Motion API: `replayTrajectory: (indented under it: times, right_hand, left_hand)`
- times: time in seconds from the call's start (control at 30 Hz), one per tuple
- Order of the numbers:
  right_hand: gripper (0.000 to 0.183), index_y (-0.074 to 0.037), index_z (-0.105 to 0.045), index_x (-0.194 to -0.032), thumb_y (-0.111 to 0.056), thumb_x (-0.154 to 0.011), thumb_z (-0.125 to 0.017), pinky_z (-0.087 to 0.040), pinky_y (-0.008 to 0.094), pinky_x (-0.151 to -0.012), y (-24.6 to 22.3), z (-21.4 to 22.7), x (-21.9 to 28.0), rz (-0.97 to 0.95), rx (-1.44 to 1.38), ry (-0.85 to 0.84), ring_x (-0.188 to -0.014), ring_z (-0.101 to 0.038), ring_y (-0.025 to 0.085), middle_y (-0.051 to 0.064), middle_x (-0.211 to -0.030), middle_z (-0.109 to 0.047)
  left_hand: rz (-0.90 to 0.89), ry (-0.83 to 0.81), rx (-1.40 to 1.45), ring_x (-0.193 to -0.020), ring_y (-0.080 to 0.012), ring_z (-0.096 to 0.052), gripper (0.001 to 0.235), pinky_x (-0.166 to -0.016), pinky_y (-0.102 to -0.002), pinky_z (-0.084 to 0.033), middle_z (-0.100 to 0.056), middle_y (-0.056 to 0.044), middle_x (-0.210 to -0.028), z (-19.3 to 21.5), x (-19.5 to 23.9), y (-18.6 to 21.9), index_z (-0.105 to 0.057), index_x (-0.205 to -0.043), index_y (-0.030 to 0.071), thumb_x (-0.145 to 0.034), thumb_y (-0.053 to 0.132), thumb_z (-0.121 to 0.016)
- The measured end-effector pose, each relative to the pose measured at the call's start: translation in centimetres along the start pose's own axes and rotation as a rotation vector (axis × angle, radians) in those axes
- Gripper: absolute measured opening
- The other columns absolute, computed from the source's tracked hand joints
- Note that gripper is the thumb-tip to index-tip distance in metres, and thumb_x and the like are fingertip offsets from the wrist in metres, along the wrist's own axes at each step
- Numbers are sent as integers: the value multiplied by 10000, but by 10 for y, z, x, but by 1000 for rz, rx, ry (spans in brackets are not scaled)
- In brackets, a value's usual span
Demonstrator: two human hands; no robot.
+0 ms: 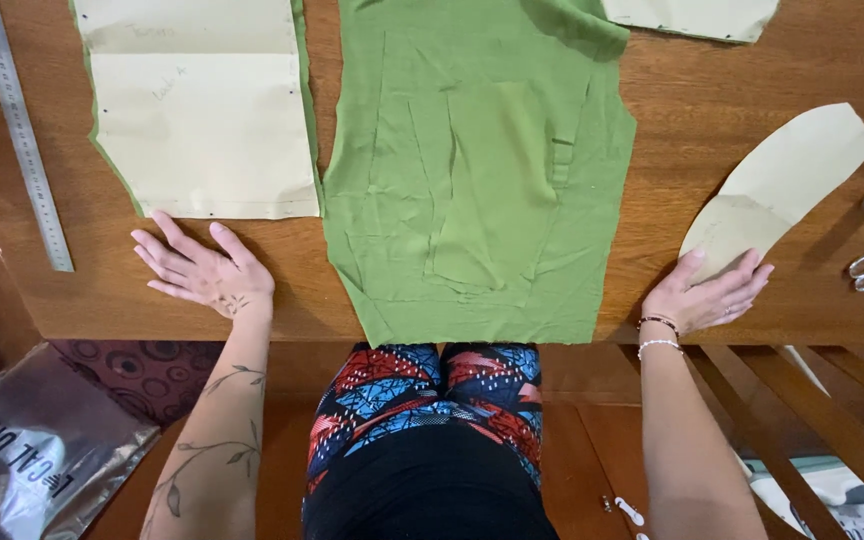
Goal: Cutting green fabric according to paper patterns and organizing the resulting pieces on a wooden table.
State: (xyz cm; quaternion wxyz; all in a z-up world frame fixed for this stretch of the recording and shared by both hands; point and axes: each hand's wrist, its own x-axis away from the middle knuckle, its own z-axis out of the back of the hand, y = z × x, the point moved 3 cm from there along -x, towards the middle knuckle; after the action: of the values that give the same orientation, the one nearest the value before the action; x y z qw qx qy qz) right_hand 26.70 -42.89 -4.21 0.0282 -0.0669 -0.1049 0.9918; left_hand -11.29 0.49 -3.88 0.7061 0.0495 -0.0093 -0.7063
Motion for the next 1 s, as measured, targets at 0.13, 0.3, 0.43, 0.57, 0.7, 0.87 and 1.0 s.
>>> replayTrajectory:
  times: [0.13,0.3,0.43,0.57,0.7,0.87,1.0]
  right_hand:
    - [759,-91,-398,-1554,-640,-1030,-406,-179,628,-1193,0,0,0,-2,-4,-7,-1500,-283,381,162,-1610,-266]
    - [708,-98,-400,-1550,-589,-1042,-441,-204,624,-1185,6,-4,0,30,3,16,-1487,-316,397,177,-1603,-288]
    - [706,-138,-364,-1573,-588,-1034,-445,-150,638,-1221,8,-3,-2,-40,46,-24,-1525,-241,385,149,-1637,-220]
    - [777,-153,-308,-1555,-330,-911,-705,-134,637,-1202,22,0,-2,-37,-164,6,-1519,-242,389,150,-1637,-321]
    - [769,-213,-437,-1498,-36,-886,-868,-223,550,-1187,12,20,-6,30,-571,56,-1402,-444,344,136,-1432,-429]
    - [182,-167,-715,-1104,-249,-948,-762,-437,423,-996,-101,31,26,715,-561,-294,-1070,-624,256,37,-1046,-702]
    - [345,-253,-706,-1197,-470,-929,-732,-458,392,-915,-130,-7,37,802,-410,-357,-1054,-585,179,-50,-1005,-659]
  left_hand:
    - [13,-7,15,-1557,-308,-175,601,-1215,-675,-168,-195,-85,-1674,1,0,1,-282,-1622,201,-1112,518,-296]
    - [4,32,-4,-1545,-316,-201,618,-1202,-686,-186,-227,-97,-1660,-2,0,-2,-316,-1610,193,-1101,541,-279]
    - [-1,13,5,-1553,-320,-195,608,-1213,-677,-166,-203,-90,-1671,-4,0,-2,-281,-1621,208,-1109,534,-288]
    - [-28,49,103,-1445,-368,-346,521,-1100,-641,-209,-339,-183,-1563,0,-5,-20,-435,-1501,121,-1064,377,-557]
    - [-194,148,387,-1323,-263,-384,405,-1057,-508,-245,-476,-63,-1319,44,26,21,-533,-1367,188,-1067,461,-525]
    - [-719,-189,620,-791,-127,-655,105,-760,-322,-455,-664,95,-802,56,76,152,-719,-949,293,-879,257,-788]
    - [-575,-420,460,-835,-117,-649,192,-794,-359,-463,-654,98,-806,30,85,196,-726,-956,304,-930,494,-728]
